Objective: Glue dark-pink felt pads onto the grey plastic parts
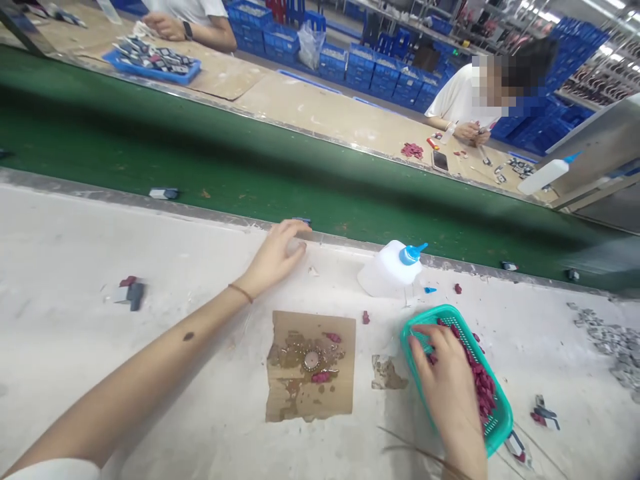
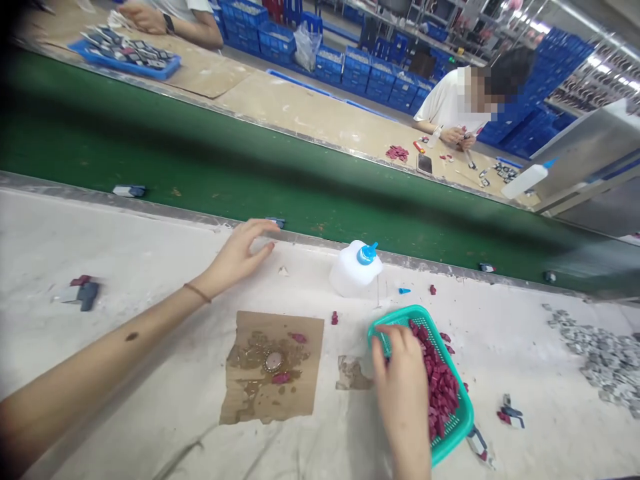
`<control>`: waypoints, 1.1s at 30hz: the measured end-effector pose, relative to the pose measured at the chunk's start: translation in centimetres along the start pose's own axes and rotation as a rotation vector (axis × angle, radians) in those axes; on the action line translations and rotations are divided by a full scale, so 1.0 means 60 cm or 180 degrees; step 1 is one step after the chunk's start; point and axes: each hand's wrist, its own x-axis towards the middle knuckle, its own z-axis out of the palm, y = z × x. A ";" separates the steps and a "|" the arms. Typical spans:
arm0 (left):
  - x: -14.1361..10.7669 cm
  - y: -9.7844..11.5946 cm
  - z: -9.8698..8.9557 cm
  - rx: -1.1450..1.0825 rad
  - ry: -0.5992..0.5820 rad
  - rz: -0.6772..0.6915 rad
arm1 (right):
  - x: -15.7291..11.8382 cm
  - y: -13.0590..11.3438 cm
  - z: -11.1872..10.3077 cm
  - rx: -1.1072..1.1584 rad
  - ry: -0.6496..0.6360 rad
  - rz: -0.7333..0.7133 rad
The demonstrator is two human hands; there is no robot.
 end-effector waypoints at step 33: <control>-0.128 0.042 -0.020 -0.3117 -0.0459 -0.2065 | 0.028 0.165 -0.033 -0.0183 -0.0416 -0.0119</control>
